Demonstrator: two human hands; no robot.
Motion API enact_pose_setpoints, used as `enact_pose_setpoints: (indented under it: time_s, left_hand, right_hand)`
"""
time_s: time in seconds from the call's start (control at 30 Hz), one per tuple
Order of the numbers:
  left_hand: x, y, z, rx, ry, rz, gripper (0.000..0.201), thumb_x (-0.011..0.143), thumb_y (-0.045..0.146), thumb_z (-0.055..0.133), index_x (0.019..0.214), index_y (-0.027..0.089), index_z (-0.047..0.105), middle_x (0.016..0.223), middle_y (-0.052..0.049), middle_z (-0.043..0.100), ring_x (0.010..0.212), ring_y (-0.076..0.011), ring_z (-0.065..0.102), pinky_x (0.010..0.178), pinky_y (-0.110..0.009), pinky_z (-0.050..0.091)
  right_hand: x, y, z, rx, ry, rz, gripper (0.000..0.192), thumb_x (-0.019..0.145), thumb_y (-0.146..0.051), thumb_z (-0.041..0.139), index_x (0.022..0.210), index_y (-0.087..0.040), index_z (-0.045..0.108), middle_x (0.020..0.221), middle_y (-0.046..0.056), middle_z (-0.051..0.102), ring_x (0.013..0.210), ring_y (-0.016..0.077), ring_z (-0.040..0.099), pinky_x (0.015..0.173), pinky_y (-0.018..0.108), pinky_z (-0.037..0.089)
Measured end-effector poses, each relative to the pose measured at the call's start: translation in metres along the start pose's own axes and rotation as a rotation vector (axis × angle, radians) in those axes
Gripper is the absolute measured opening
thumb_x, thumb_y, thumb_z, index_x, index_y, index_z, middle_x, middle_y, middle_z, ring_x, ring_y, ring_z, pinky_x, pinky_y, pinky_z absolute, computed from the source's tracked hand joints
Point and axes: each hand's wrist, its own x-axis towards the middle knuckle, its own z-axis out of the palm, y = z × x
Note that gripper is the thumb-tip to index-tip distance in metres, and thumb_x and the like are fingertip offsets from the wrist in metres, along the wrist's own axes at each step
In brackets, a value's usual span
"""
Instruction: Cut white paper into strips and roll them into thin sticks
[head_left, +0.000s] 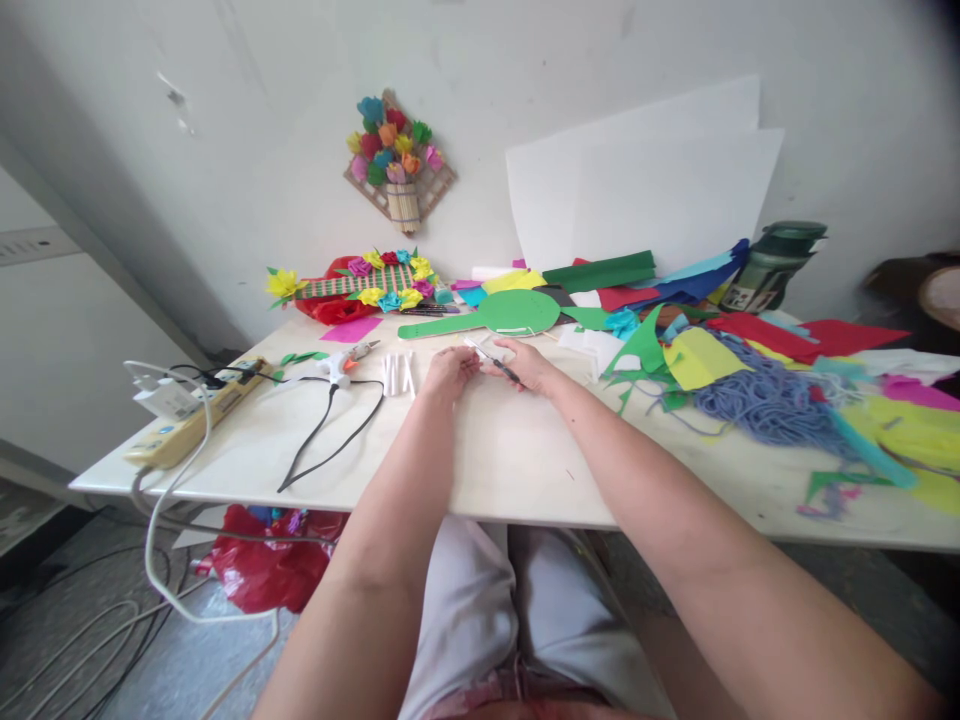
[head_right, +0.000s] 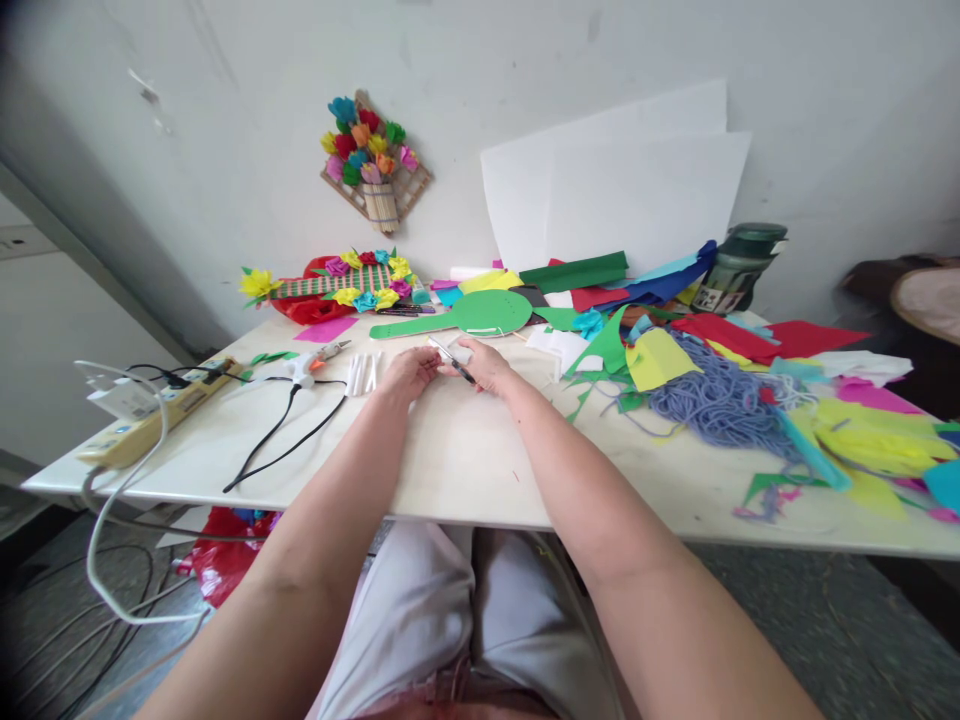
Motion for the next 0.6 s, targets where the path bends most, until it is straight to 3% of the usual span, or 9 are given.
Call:
enact_pose_setpoints:
  time_s: [0.27,0.6]
  left_hand:
    - [-0.0049,-0.0018,0.0043,0.015,-0.084,-0.017,0.015,0.061,0.005,0.063,0.063,0.014,0.052,0.057,-0.001,0.057,0.058,-0.0122,0.058,0.064,-0.027,0.049]
    - [0.0009,-0.0061,0.0030,0.028,-0.127,0.000,0.008,0.058,0.007,0.063,0.062,0.012,0.058,0.059,-0.004,0.060,0.058,-0.0132,0.057,0.061,-0.027,0.047]
  right_hand:
    - [0.0001,0.0025,-0.0029,0.080,0.005,0.043,0.081,0.066,-0.050,0.069,0.136,-0.020,0.041,0.056,-0.005,0.054,0.040,0.0092,0.045,0.036,0.020,0.037]
    - [0.0024,-0.0016,-0.0013,-0.233,0.110,0.016,0.074,0.065,-0.050,0.068,0.131,-0.023,0.048,0.076,0.000,0.067,0.047,0.0105,0.052,0.048,0.023,0.042]
